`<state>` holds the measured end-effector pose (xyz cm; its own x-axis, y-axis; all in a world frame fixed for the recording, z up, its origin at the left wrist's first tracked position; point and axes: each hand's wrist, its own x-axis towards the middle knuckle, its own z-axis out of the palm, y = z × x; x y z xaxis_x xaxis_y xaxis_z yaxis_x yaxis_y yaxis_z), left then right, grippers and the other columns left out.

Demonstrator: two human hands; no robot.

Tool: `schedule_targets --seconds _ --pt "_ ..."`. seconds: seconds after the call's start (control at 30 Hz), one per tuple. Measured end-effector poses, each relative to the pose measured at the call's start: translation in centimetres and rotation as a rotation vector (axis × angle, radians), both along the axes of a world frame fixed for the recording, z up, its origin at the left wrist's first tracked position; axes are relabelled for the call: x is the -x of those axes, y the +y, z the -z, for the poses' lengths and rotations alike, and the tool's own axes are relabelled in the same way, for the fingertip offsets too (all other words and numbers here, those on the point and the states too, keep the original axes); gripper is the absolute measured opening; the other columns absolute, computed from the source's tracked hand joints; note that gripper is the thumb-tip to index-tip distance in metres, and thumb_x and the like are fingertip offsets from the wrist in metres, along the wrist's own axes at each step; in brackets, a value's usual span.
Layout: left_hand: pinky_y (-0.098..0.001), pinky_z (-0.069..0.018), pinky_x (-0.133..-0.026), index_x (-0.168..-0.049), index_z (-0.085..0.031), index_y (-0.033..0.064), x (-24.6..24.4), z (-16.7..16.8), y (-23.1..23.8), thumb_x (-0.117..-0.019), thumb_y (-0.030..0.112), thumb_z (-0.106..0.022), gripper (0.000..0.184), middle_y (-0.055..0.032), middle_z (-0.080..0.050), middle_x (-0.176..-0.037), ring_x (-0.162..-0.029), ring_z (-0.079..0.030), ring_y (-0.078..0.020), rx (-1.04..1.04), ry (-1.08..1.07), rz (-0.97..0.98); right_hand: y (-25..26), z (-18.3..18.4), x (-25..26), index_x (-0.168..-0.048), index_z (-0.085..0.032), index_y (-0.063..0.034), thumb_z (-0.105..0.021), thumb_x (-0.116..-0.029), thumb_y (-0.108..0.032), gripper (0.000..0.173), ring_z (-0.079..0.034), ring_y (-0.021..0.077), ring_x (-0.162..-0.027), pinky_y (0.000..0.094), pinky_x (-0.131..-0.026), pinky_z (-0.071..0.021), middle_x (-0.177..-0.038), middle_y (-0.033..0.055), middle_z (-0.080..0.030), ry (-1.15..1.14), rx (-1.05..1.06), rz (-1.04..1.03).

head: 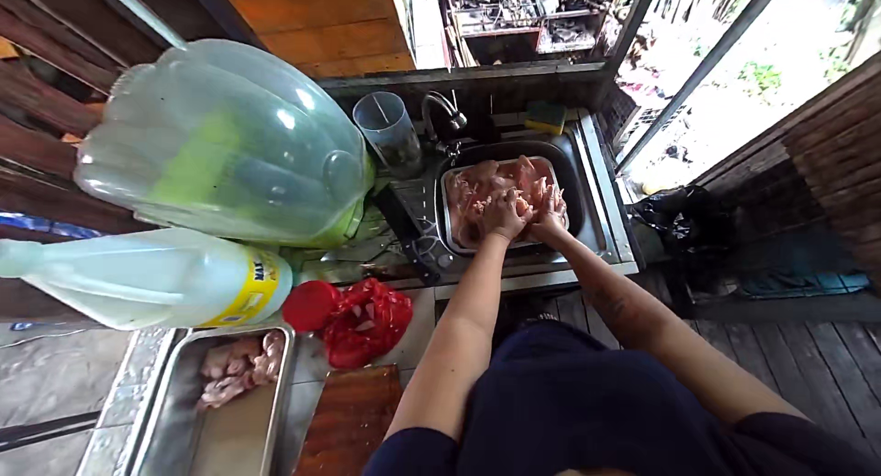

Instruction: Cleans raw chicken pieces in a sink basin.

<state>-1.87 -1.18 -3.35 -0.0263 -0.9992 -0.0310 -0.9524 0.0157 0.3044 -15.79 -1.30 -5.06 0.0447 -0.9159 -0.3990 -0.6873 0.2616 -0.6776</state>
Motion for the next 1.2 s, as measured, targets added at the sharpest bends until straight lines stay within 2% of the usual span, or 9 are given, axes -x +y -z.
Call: schedule_targets --seconds 0.13,0.4,0.57,0.63,0.73,0.8,0.87,0.93,1.2 --pt "-0.0511 -0.0373 -0.117 -0.141 -0.057 0.0024 -0.2 0.7 -0.7 -0.0922 0.055 -0.065 0.072 -0.0192 -0.061 -0.14 -0.135 -0.055 -0.0342 0.014 0.023 0.004 0.4 0.3 0.4 -0.167 0.001 -0.023 -0.079 -0.0834 -0.021 0.116 -0.027 0.0529 -0.149 0.0691 -0.108 -0.0409 -0.17 0.0263 0.007 -0.03 0.014 0.016" --pt "-0.0474 -0.0413 -0.115 -0.134 -0.06 -0.0001 -1.5 1.4 -2.1 -0.0851 0.043 -0.079 0.068 -0.02 -0.064 -0.134 -0.13 -0.058 -0.034 0.002 0.193 0.088 0.7 0.1 0.7 -0.167 -0.009 -0.0255 -0.076 -0.0848 -0.021 0.107 -0.016 0.0498 -0.153 0.0696 -0.112 -0.0352 -0.17 0.0243 0.007 0.014 0.106 -0.025" --pt "-0.0522 -0.0255 -0.124 -0.151 -0.045 0.0017 -1.7 0.8 -1.9 -0.0823 0.038 -0.081 0.086 -0.022 -0.055 -0.146 -0.142 -0.046 -0.0388 0.019 0.192 0.182 0.2 -1.0 1.0 -0.167 -0.007 -0.0218 -0.072 -0.0871 -0.031 0.104 -0.017 0.0479 -0.154 0.066 -0.115 -0.0341 -0.17 0.026 0.002 0.043 0.098 -0.057" --pt "-0.0551 -0.0122 -0.128 -0.163 -0.026 0.0067 -2.1 0.2 -0.6 -0.0794 0.036 -0.084 0.106 -0.0232 -0.041 -0.159 -0.153 -0.028 -0.0424 0.024 0.095 0.248 0.1 -0.6 1.0 -0.167 -0.005 -0.0199 -0.074 -0.0852 -0.033 0.108 -0.02 0.0498 -0.152 0.0669 -0.112 -0.0374 -0.169 0.0273 0.002 0.029 0.128 -0.063" --pt "-0.0592 -0.0046 -0.127 -0.164 -0.027 0.0101 -3.7 -0.8 2.5 -0.0791 0.042 -0.084 0.107 -0.0233 -0.03 -0.165 -0.157 -0.016 -0.0433 0.057 -0.02 0.139 0.0 -2.1 1.4 -0.167 0.003 -0.0163 -0.077 -0.085 -0.043 0.117 -0.041 0.056 -0.138 0.066 -0.1 -0.0482 -0.167 0.0332 0.0 0.115 0.051 -0.135" --pt "-0.0589 -0.0147 -0.126 -0.159 -0.037 0.0078 -5.3 -2.0 4.2 -0.0825 0.038 -0.083 0.095 -0.0265 -0.028 -0.164 -0.155 -0.021 -0.0449 0.023 0.058 -0.043 -0.6 -5.1 1.6 -0.166 -0.009 -0.008 -0.075 -0.0857 -0.052 0.113 -0.047 0.057 -0.134 0.0708 -0.1 -0.0451 -0.165 0.0364 -0.013 0.289 0.023 -0.249" --pt "-0.0578 -0.0337 -0.119 -0.154 -0.044 0.002 -6.3 -2.8 5.5 -0.0873 0.025 -0.08 0.079 -0.0296 -0.035 -0.159 -0.146 -0.036 -0.047 -0.049 0.152 -0.211 -1.7 -7.6 1.5 -0.156 -0.038 -0.0017 -0.077 -0.0845 -0.049 0.094 -0.033 0.0595 -0.142 0.0784 -0.11 -0.0256 -0.161 0.036 -0.026 0.35 0.106 -0.329" --pt "-0.0591 -0.0436 -0.111 -0.152 -0.043 -0.0023 -6.5 -3.4 5.8 -0.0915 0.02 -0.076 0.072 -0.0317 -0.043 -0.152 -0.136 -0.049 -0.0479 -0.209 0.171 -0.303 -3.7 -8.1 0.8 -0.146 -0.053 -0.0018 -0.079 -0.0865 -0.04 0.075 -0.04 0.0572 -0.137 0.0758 -0.108 -0.03 -0.149 0.0354 -0.043 0.307 0.211 -0.46" --pt "-0.0693 -0.0351 -0.109 -0.116 -0.073 0.0022 -5.1 -2.4 3.5 -0.0869 0.052 -0.076 0.058 -0.0256 -0.059 -0.139 -0.142 -0.04 -0.046 -0.561 -0.039 -0.295 -5.4 -5.6 -4.5 -0.119 -0.072 0.0016 -0.064 -0.097 -0.019 0.031 -0.044 0.0501 -0.137 0.0773 -0.109 -0.027 -0.139 0.0277 -0.057 0.463 0.195 -0.961"
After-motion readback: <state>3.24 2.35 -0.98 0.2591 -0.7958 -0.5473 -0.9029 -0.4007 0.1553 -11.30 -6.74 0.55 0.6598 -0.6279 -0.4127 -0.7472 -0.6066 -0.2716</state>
